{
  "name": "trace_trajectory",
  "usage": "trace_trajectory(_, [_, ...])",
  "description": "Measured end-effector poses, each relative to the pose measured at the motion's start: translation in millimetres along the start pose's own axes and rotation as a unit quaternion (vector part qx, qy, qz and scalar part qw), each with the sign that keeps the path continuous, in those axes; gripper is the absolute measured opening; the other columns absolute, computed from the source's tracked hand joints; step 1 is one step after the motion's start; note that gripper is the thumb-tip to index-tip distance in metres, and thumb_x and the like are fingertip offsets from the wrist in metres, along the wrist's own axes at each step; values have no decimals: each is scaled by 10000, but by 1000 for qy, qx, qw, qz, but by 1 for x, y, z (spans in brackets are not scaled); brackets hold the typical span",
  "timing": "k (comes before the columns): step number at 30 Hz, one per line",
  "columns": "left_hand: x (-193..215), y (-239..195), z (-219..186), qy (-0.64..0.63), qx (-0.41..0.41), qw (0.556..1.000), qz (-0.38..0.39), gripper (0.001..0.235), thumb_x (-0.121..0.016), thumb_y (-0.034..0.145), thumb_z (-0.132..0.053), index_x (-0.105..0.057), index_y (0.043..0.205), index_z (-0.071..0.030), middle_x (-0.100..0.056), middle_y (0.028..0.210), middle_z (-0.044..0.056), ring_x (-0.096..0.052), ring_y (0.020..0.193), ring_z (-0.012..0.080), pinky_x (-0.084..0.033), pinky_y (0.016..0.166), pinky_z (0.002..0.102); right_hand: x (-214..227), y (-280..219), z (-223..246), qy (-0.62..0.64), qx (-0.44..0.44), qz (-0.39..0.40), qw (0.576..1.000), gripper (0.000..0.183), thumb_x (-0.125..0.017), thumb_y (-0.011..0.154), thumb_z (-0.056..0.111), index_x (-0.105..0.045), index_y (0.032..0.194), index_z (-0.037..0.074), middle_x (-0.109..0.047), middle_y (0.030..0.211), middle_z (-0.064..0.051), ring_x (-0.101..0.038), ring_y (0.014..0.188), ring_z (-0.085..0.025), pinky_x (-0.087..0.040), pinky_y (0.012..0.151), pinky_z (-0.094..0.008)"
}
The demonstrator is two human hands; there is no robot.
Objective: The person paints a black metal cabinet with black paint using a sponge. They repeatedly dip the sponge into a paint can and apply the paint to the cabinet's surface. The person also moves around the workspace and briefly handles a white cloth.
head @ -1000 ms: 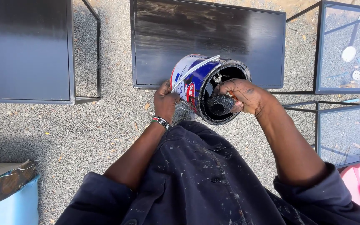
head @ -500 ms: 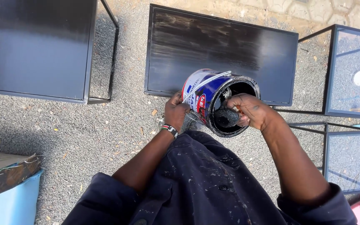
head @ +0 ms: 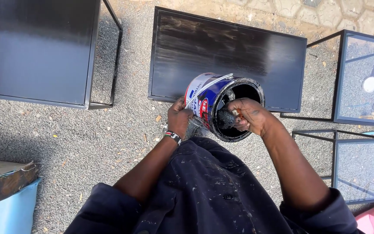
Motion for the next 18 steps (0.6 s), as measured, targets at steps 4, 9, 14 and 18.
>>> trace_trajectory(4, [5,5,11,4,0,1000,1,787,-568,732,114,-845,1449,-55,-842,1026,63,-704,969,190,-544,838,336,-12,-26,13,12,-2,7,1000,164,-724,883,107,-706,1026,28,-331,605,-7,-286,403,-61,-276,345,-167])
trace_trajectory(9, [-1,-9,-3,17,12,1000,-12,789,-586,743,115,-843,1469,-58,-826,941,79,-688,880,181,-528,800,322,22,36,-25,24,11,25,999,200,-739,916,136,-680,1091,58,-436,621,-77,-344,436,-126,-267,361,-223])
trace_trajectory(14, [17,19,43,30,17,999,-15,770,-592,752,109,-851,1458,-57,-810,913,74,-686,847,182,-517,786,331,20,12,-20,85,-7,47,995,274,-716,871,131,-699,1137,67,-415,588,-56,-322,394,-86,-296,359,-173])
trace_trajectory(18, [19,13,31,41,25,999,-24,764,-605,757,84,-831,1478,-33,-779,874,92,-675,813,199,-505,770,361,33,15,-14,130,15,80,988,343,-736,906,134,-702,1245,94,-604,606,-68,-354,334,-41,-344,272,-165])
Point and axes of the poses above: each hand's wrist, its own y-axis towards the middle knuckle, its own x-axis out of the back of the hand, z = x × y, the point moved 2 cm from there along y, towards the middle knuckle
